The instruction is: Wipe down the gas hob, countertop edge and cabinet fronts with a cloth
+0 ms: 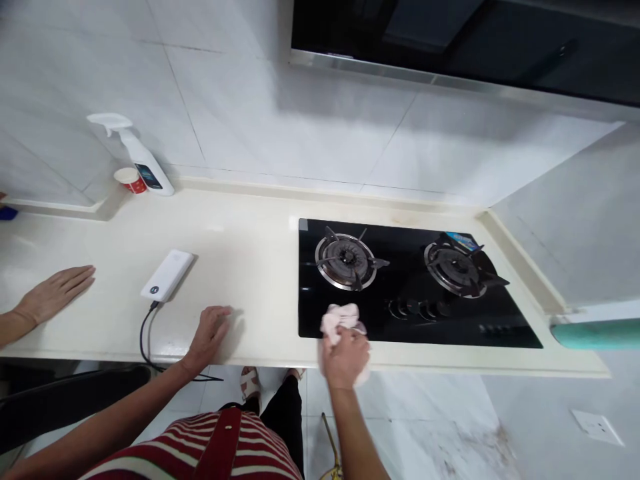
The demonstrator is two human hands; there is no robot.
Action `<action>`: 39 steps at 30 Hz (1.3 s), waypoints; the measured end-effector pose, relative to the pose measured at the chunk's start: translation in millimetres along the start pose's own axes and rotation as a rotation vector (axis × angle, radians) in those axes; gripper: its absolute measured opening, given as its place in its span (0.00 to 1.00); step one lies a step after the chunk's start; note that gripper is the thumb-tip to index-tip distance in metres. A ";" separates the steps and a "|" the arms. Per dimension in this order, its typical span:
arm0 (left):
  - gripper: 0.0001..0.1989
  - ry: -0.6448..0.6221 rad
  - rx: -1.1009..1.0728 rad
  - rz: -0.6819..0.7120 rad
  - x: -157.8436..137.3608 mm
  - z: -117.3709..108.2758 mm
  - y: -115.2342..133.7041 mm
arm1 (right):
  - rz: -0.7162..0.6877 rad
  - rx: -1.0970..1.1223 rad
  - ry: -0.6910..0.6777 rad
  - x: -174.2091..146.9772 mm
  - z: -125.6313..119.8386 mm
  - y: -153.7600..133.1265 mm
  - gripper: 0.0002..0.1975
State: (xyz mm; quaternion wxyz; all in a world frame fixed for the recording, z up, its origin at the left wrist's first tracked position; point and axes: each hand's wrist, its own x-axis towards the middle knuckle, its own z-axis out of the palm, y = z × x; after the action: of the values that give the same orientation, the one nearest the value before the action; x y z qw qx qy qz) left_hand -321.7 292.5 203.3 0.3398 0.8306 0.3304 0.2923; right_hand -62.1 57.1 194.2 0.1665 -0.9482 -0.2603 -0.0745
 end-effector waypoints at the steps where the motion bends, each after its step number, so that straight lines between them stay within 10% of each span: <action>1: 0.11 -0.001 -0.014 -0.008 -1.1 0.0 1.3 | -0.063 0.015 -0.031 -13.4 0.6 -25.2 0.15; 9: 0.11 -0.038 -0.159 -0.122 -10.4 -8.1 20.5 | -0.462 0.399 -0.344 -68.0 9.5 -171.3 0.10; 12: 0.12 0.014 -0.150 -0.170 -10.9 -25.5 25.3 | -0.416 0.799 -0.414 -57.5 20.9 -195.1 0.08; 19: 0.13 0.101 -0.085 -0.239 -9.2 -52.1 19.3 | -0.131 0.999 -0.508 33.1 31.9 -136.5 0.21; 25: 0.11 0.054 -0.004 -0.082 -10.1 -40.9 -4.4 | 0.006 0.722 -0.205 77.0 18.2 -58.3 0.31; 33: 0.12 -0.014 0.232 0.068 12.3 -32.9 -24.6 | -0.343 0.076 -0.136 4.1 21.9 -122.0 0.34; 39: 0.11 -0.081 0.384 0.098 23.8 -28.0 -27.0 | -0.526 0.058 -0.182 -55.0 30.5 -132.1 0.36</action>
State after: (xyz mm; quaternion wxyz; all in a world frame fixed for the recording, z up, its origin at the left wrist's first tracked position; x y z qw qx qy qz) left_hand -336.5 335.6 205.8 0.1738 0.9063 0.3253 0.2064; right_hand -175.9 148.9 189.8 0.1442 -0.8457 -0.5134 -0.0220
